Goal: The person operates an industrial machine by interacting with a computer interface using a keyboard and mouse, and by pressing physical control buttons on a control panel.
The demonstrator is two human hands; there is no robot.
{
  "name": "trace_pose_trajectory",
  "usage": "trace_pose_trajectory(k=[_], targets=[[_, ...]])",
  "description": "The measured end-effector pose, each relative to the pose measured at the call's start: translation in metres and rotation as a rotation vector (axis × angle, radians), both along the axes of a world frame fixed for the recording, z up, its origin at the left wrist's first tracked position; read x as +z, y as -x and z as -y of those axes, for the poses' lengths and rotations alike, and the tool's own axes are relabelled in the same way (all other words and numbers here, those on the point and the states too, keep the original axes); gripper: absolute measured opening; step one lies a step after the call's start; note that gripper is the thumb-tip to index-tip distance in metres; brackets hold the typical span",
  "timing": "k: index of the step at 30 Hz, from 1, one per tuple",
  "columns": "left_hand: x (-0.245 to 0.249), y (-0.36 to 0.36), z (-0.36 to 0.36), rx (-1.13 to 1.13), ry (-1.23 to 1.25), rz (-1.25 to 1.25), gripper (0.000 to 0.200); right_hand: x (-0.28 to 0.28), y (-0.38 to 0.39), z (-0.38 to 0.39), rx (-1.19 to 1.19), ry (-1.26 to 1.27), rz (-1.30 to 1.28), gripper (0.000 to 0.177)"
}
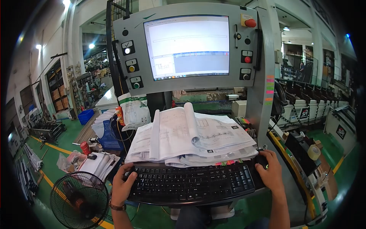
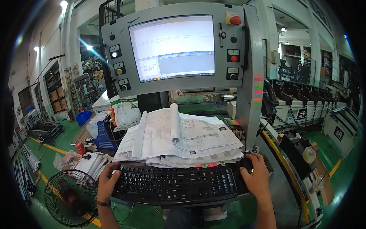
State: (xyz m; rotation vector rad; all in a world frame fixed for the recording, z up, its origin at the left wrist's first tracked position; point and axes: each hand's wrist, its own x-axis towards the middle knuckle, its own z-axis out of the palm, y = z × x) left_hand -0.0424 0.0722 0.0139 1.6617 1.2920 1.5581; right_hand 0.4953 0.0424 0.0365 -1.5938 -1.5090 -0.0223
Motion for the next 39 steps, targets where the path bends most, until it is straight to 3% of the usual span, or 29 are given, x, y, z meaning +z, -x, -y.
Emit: trace_pose_trajectory(k=[17,39], targets=[[-0.0018,0.0012,-0.0006,0.029,-0.007,-0.025,0.049,-0.0020,-0.0050,0.0013,0.050,-0.082,-0.014,0.053],[-0.0030,0.0008,-0.0007,0.053,-0.021,-0.036,0.050,-0.0003,-0.0004,0.0004,0.014,0.028,0.002,0.056]])
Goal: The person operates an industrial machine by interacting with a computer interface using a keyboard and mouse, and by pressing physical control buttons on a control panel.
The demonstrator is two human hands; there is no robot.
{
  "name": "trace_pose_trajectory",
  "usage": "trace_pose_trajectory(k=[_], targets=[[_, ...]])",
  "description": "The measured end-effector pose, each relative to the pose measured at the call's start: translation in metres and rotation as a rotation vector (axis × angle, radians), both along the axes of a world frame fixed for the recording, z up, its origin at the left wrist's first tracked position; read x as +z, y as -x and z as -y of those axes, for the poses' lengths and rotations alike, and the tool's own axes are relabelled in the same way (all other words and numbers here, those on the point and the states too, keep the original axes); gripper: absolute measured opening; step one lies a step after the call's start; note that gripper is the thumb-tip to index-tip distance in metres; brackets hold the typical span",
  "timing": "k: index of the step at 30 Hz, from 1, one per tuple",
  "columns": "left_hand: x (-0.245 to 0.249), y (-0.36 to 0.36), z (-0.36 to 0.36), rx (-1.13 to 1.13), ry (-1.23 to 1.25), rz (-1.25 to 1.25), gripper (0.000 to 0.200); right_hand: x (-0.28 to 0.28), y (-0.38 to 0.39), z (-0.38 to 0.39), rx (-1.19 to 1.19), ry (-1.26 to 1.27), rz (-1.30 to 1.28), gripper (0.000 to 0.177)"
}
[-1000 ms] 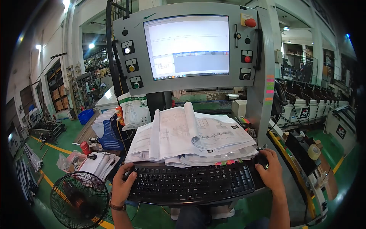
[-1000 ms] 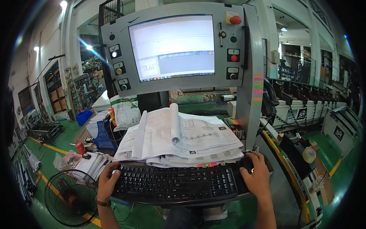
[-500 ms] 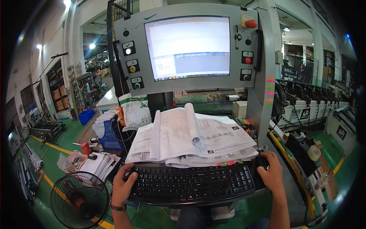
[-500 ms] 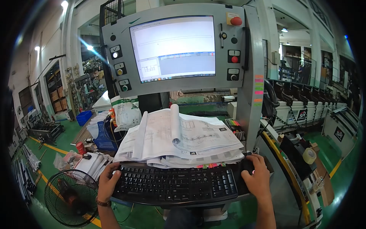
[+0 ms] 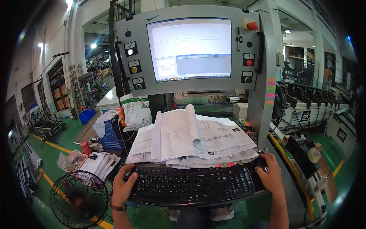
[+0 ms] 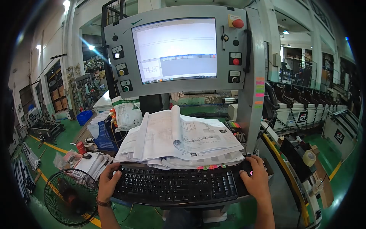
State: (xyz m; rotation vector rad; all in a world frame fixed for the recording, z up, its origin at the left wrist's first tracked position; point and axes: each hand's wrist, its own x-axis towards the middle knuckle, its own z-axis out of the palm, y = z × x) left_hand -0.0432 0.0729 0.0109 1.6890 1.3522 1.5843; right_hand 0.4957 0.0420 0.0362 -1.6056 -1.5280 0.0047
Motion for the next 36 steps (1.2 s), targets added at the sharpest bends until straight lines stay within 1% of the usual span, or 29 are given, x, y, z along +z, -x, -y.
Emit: trace_pose_trajectory(k=[8,11,17,20,23,26,34,35,36], targets=[[0.004,-0.004,0.003,-0.001,0.001,0.015,0.051,0.000,0.002,0.000,0.009,-0.014,0.011,0.054],[0.005,-0.005,0.004,-0.001,-0.003,0.010,0.051,0.000,0.000,0.000,0.029,0.006,-0.004,0.057],[0.001,-0.002,0.001,0.004,-0.010,0.009,0.051,0.001,0.000,0.000,0.034,0.018,-0.012,0.056],[0.001,-0.002,0.001,0.010,-0.011,-0.003,0.051,0.001,0.000,0.000,0.029,0.022,-0.010,0.057],[0.003,-0.003,0.002,0.009,-0.011,-0.006,0.051,-0.003,0.000,-0.002,0.015,-0.032,0.013,0.053],[0.003,-0.001,0.000,0.003,0.003,-0.006,0.050,-0.003,0.000,-0.001,0.025,-0.053,0.009,0.053],[0.003,0.001,-0.001,-0.005,0.017,0.028,0.047,-0.002,-0.002,0.003,-0.008,-0.030,-0.010,0.053],[-0.003,0.005,-0.006,-0.003,-0.038,-0.001,0.047,-0.002,-0.001,0.004,-0.013,-0.023,-0.020,0.053],[-0.006,0.008,-0.010,0.014,-0.038,-0.032,0.048,-0.002,-0.002,0.002,-0.017,-0.020,-0.026,0.053]])
